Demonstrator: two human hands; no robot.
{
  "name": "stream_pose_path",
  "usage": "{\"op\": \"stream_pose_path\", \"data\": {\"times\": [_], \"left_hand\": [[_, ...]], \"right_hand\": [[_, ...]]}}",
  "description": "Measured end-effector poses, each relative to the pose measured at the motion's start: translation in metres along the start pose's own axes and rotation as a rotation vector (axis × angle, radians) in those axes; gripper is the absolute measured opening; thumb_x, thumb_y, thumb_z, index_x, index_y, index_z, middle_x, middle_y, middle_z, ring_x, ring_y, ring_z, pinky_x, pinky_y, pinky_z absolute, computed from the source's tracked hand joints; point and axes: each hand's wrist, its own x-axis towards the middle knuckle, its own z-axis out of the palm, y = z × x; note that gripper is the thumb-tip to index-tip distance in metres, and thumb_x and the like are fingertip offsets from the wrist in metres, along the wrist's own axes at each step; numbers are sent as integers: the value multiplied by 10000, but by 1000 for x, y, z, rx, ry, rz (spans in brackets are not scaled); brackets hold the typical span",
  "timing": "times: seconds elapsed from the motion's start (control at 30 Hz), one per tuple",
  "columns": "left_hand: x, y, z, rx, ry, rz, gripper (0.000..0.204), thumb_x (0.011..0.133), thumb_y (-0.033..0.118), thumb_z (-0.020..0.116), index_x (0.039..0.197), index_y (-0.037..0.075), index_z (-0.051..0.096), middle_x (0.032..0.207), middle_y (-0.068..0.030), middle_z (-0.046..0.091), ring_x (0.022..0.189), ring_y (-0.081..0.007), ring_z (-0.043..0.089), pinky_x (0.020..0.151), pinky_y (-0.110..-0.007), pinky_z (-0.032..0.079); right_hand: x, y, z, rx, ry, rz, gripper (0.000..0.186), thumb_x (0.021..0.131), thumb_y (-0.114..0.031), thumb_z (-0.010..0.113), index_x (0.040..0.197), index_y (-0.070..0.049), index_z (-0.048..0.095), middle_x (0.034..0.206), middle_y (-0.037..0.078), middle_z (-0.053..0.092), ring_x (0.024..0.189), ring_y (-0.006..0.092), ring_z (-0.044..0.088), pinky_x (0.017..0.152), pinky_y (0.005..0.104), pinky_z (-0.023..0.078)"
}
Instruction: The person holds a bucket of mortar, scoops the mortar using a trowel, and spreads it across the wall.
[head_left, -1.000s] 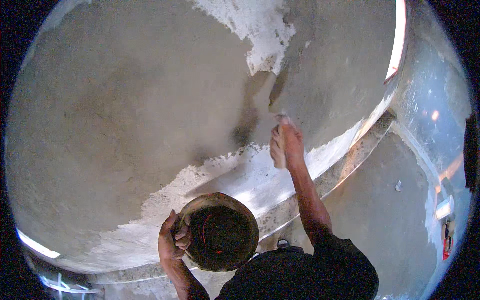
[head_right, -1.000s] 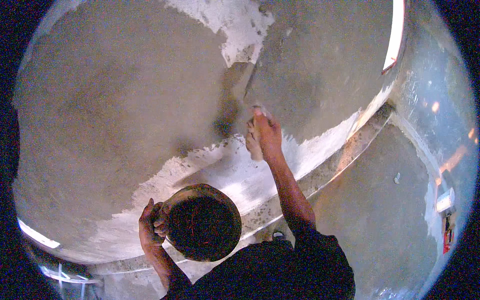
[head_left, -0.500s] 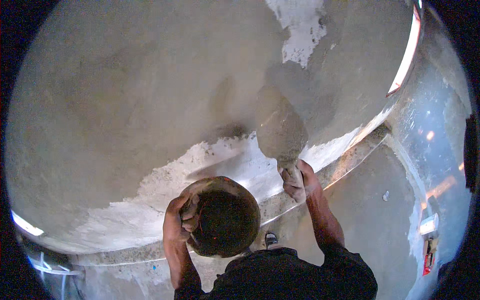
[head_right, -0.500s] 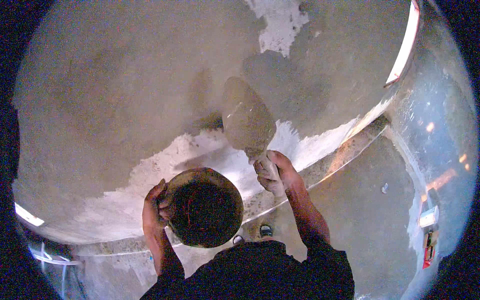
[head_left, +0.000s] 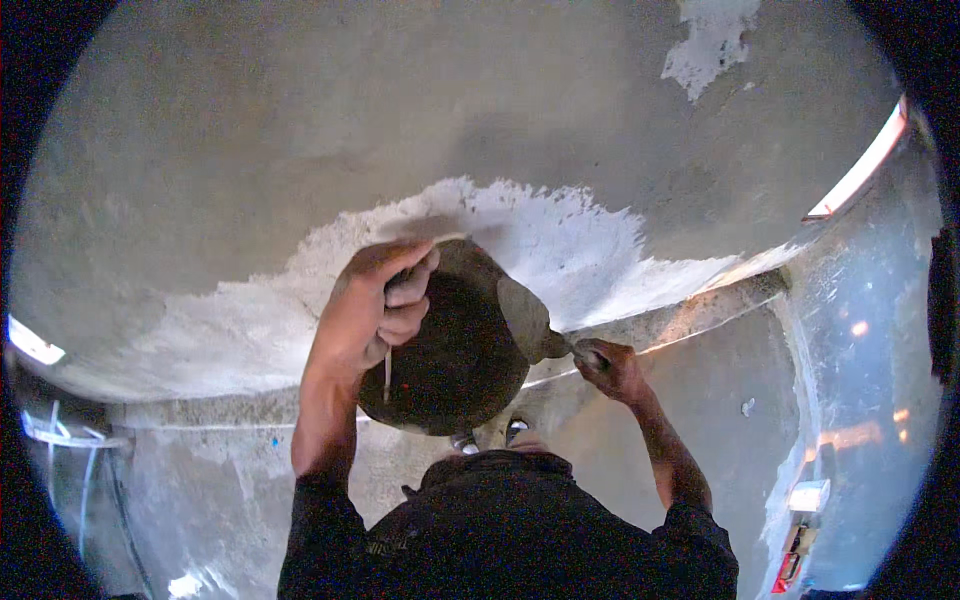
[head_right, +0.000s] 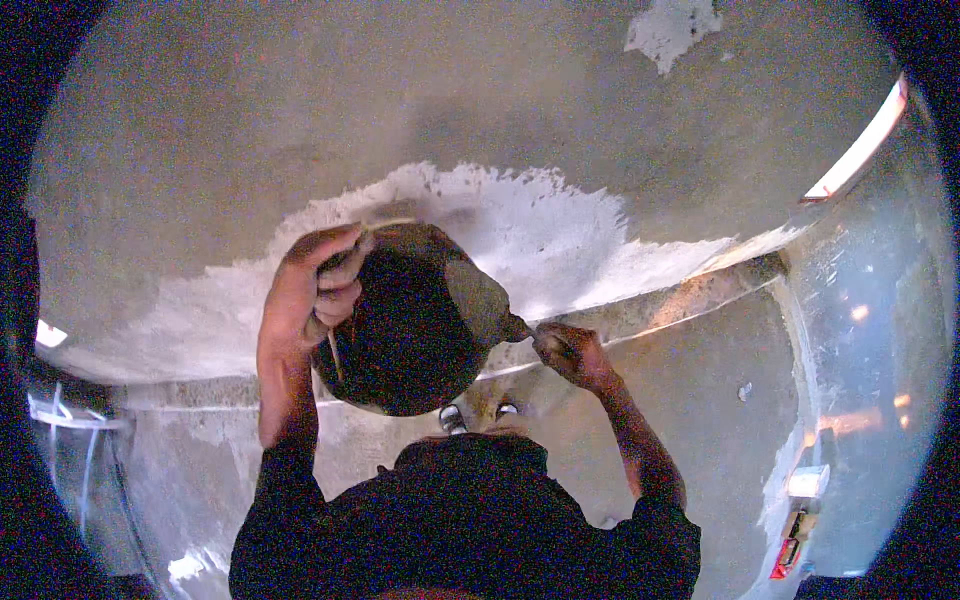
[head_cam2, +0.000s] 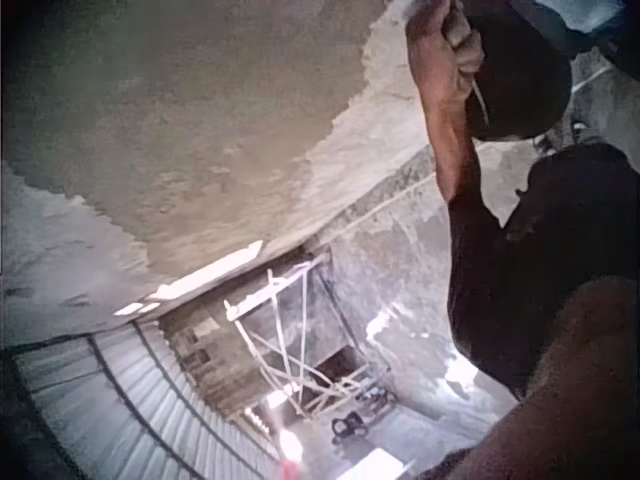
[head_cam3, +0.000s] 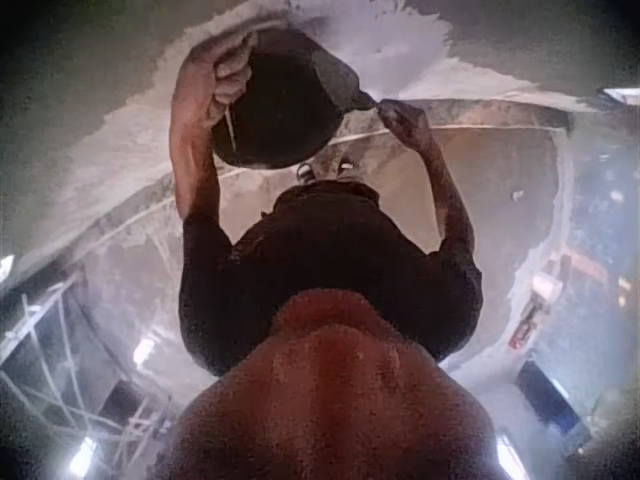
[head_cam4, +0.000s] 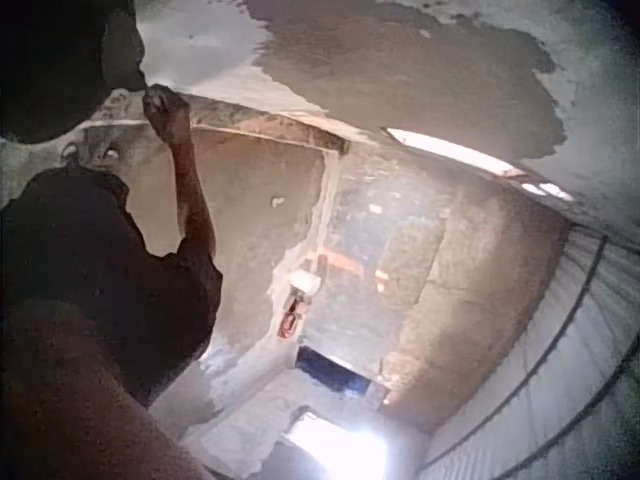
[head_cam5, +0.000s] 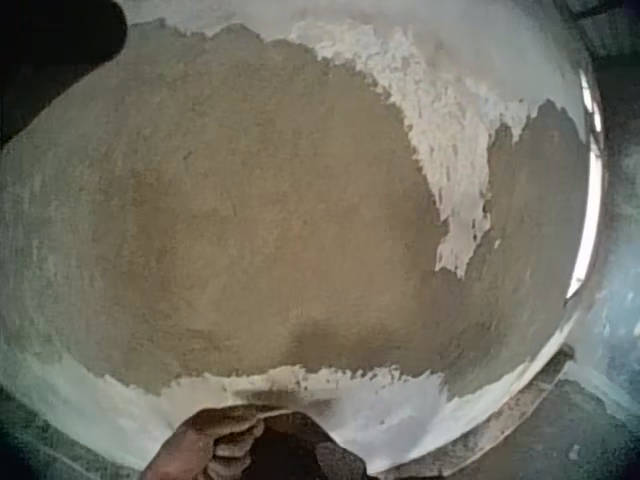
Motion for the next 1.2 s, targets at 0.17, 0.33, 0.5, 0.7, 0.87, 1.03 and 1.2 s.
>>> {"op": "stream_pose_path", "data": {"times": [0.17,0.33,0.5,0.7,0.87,1.03,1.2], "left_hand": [[-5,9,17,12,-69,-1,209,866,264,537,846,56,542,488,106,254,339,-5,195,294,-179,100],[-17,15,41,47,-54,19,235,872,269,527,840,37,546,487,112,236,334,-3,189,283,-175,105],[-24,25,54,12,-43,-19,222,882,262,511,764,75,488,494,110,242,333,3,180,282,-169,102],[-22,32,65,52,29,102,234,881,258,512,764,56,528,489,110,242,322,7,163,254,-165,99],[-25,42,66,84,250,234,278,885,289,499,776,36,532,491,105,237,328,1,168,263,-169,103],[-16,33,58,106,312,282,295,880,295,510,800,12,537,489,99,211,332,-9,166,276,-184,92],[-3,25,81,90,177,281,294,876,295,518,800,12,539,483,100,202,329,-9,165,275,-184,86]], "right_hand": [[-13,13,11,-65,14,-70,265,769,-165,666,985,-24,607,977,149,632,834,300,635,731,357,517],[-30,32,-3,-19,-38,-19,299,744,-166,683,1000,-32,605,1013,149,623,884,298,624,763,358,509],[-46,48,-10,-64,-75,27,357,738,-189,675,1065,-85,579,1041,123,617,892,319,614,781,370,507],[-58,75,-15,-90,-89,-26,312,753,-205,664,1029,-84,583,1053,114,610,914,306,602,744,370,518],[-78,125,-13,-234,-57,-169,301,754,-186,658,1026,-79,585,1040,122,613,899,299,610,720,376,518],[-75,128,-34,-158,34,-16,290,789,-164,635,1048,-45,579,958,122,631,793,252,629,692,323,511],[-53,111,-45,529,87,35,267,855,-157,570,1042,33,555,831,65,598,702,130,552,644,231,455]]}}
